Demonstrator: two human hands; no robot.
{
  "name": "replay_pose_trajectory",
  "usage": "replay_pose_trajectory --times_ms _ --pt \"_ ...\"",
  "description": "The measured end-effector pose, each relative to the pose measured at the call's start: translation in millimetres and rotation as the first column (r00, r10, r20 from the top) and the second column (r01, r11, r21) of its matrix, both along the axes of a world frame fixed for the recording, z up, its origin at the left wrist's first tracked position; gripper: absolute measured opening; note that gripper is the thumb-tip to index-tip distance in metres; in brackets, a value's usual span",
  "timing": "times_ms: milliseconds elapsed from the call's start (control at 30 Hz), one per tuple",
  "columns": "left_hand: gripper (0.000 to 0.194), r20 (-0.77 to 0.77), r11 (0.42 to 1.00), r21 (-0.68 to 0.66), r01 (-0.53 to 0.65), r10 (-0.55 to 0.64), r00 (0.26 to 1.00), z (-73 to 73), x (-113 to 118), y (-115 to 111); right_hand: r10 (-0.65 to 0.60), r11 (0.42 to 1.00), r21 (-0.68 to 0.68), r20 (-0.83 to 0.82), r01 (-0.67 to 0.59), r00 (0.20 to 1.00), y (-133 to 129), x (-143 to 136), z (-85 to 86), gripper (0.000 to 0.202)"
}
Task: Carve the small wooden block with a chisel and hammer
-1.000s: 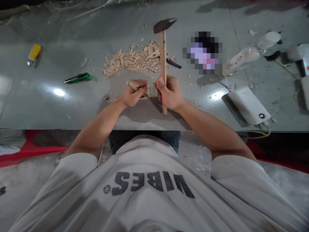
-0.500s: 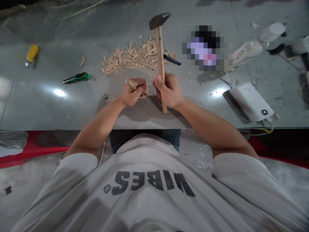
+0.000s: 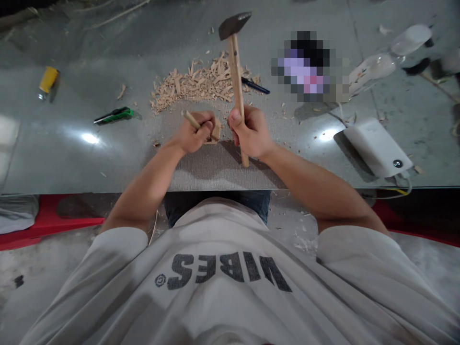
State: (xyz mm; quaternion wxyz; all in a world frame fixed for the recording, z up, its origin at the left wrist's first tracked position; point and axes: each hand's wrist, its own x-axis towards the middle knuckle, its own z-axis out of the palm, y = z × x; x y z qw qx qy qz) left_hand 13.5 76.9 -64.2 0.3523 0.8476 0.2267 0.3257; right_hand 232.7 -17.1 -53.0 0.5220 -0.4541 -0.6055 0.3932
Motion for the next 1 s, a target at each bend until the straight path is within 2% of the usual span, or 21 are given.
replay_pose_trajectory --times_ms 233,400,600,800,900,1000 --pt "0.054 -0.084 0.998 -0.001 -0.057 0.057 0.995 4.6 -4 4 0.002 1.000 0.013 0.021 -0.003 1.000 -1 -1 1.9 0.095" --pt "0.061 -0.067 0.997 0.023 -0.080 0.082 0.994 0.1 -5 8 0.010 0.999 0.041 0.048 -0.012 0.999 -4 1 6.9 0.095" --pt "0.053 -0.164 0.999 0.050 -0.021 0.029 0.986 1.0 -3 7 0.048 0.998 0.033 0.043 -0.049 0.998 -8 2 12.1 0.094" --pt "0.052 -0.156 0.996 0.001 -0.084 0.083 0.984 3.0 1 0 0.075 0.997 0.013 0.029 -0.075 0.997 -9 4 12.1 0.091" --pt "0.044 -0.187 0.993 -0.015 -0.117 0.112 0.976 2.9 5 -1 0.109 0.994 0.009 0.043 -0.110 0.993 -10 5 14.1 0.091" --pt "0.034 -0.228 0.985 -0.049 -0.168 0.153 0.962 5.5 10 -2 0.147 0.988 -0.051 0.023 -0.146 0.989 -9 10 21.4 0.088"
